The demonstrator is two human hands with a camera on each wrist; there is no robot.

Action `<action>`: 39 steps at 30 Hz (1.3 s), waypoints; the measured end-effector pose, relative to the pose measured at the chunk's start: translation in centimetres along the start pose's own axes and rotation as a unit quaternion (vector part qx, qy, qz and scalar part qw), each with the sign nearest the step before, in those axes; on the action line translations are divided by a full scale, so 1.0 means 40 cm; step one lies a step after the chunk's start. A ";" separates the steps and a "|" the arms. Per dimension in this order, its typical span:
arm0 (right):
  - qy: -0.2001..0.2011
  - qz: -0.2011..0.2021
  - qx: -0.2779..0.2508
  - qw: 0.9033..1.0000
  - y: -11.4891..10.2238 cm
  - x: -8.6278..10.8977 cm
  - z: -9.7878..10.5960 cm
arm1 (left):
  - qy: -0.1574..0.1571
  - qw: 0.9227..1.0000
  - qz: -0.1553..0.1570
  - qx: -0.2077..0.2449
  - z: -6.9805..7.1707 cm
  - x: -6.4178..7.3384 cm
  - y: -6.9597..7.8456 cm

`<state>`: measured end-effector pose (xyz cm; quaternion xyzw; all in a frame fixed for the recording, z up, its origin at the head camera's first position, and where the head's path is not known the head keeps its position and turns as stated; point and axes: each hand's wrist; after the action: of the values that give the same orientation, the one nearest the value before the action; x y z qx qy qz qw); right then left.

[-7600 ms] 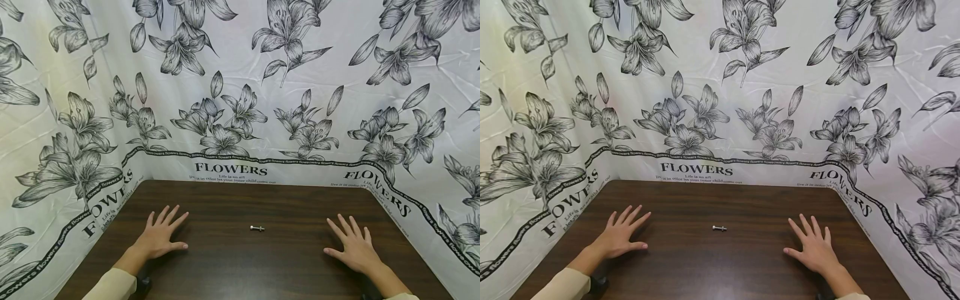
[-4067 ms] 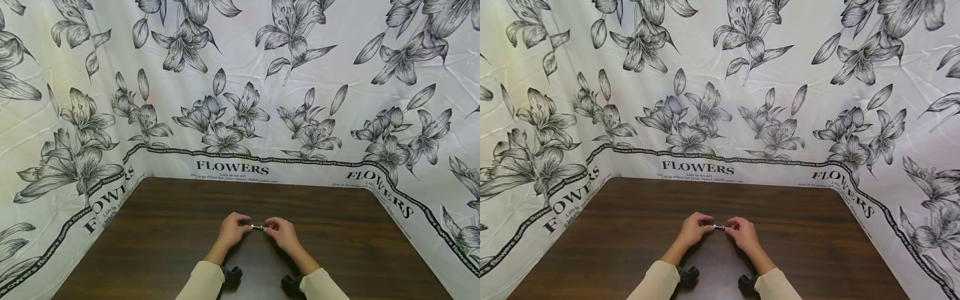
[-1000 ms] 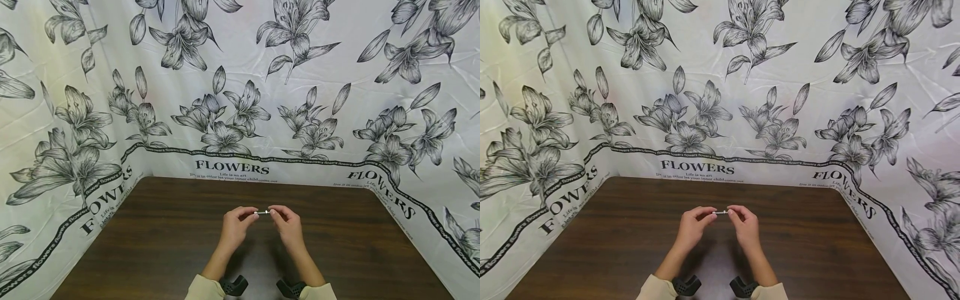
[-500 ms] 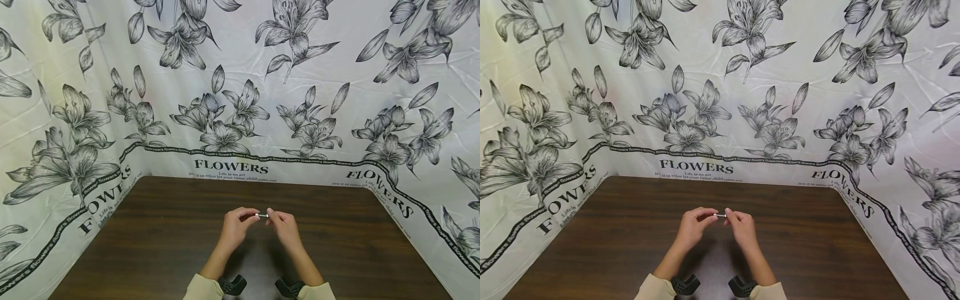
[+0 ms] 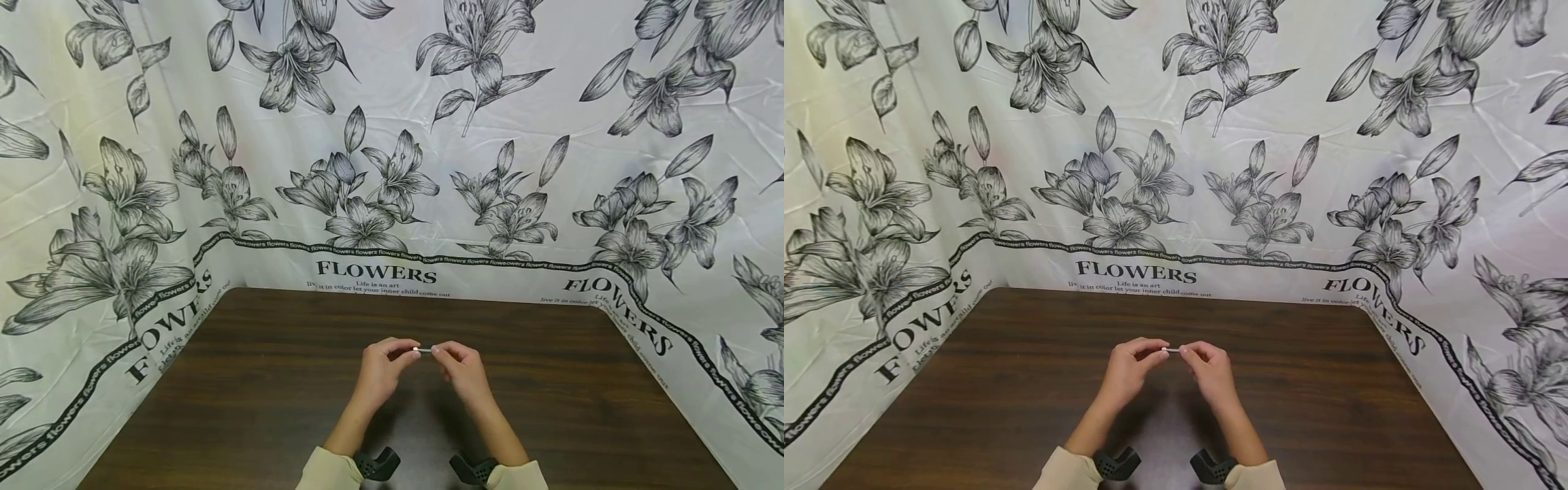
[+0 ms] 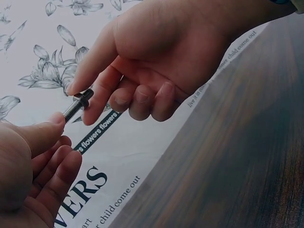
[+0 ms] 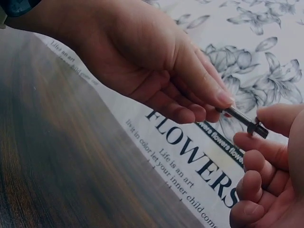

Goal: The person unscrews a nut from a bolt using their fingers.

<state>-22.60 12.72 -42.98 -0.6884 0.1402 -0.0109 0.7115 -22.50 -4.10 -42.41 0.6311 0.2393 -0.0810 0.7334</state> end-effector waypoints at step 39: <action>0.042 -0.019 0.000 0.999 0.103 -0.024 -0.010 | -0.013 1.000 0.004 0.001 -0.004 0.003 0.003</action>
<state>-24.34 12.77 -46.86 -0.6895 0.1572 -0.0533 0.7050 -22.38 -3.91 -42.38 0.6321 0.2270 -0.0861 0.7359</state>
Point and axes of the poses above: each hand's wrist, its own x-axis away from the middle knuckle, its own z-axis out of the back of the hand, y = z × x, and after that the axes turned 15 degrees about y, right-handed
